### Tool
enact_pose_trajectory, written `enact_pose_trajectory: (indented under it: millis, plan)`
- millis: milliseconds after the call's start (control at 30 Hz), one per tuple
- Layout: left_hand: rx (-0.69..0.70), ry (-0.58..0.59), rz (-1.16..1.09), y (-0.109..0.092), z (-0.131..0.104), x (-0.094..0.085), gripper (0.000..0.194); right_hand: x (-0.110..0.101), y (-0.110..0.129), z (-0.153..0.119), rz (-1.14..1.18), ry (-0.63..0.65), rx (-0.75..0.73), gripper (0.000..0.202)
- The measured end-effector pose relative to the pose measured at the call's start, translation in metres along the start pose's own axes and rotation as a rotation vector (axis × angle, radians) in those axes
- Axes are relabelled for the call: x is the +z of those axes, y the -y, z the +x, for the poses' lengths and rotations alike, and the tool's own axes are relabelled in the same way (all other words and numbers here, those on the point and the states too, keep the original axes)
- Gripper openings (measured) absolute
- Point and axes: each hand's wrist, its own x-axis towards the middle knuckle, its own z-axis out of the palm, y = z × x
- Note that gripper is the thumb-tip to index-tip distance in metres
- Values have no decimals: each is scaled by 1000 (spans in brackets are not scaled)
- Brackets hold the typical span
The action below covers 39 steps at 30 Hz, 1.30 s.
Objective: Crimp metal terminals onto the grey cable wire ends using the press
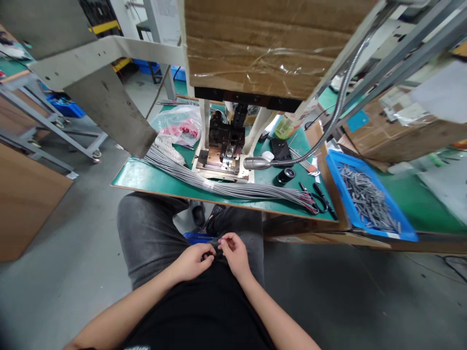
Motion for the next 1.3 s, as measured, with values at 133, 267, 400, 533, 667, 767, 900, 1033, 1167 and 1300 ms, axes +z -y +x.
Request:
enact_pose_trajectory:
  millis: [133, 267, 400, 533, 667, 767, 900, 1033, 1167, 1300]
  plan:
    - [5, 1, -5, 0, 0, 0, 19, 2, 7, -2, -49, 26, -54, 36]
    - [11, -10, 0, -2, -1, 2, 20, 5, 21, 1, -129, 52, -177, 25]
    - [38, -18, 28, -12, -7, -5, 20, 6, 59, 18, -253, 44, -374, 12]
    - [92, -50, 74, -28, -12, -33, 20, 4, 114, 53, -359, -15, -612, 8]
    - [152, -151, 126, -39, -2, -81, 20, 4, 156, 93, -473, -169, -792, 11]
    - [167, -223, 146, -37, 17, -109, 18, 8, 170, 121, -576, -299, -857, 15]
    - [144, -262, 105, -24, 35, -118, 18, 11, 172, 147, -708, -391, -880, 17]
    - [109, -209, 109, -12, 39, -109, 17, 6, 170, 155, -779, -400, -901, 16]
    - [79, -134, 138, -12, 43, -105, 17, -2, 175, 152, -903, -385, -941, 9]
    - [78, -73, 183, -15, 53, -104, 19, -2, 184, 148, -1069, -367, -960, 9]
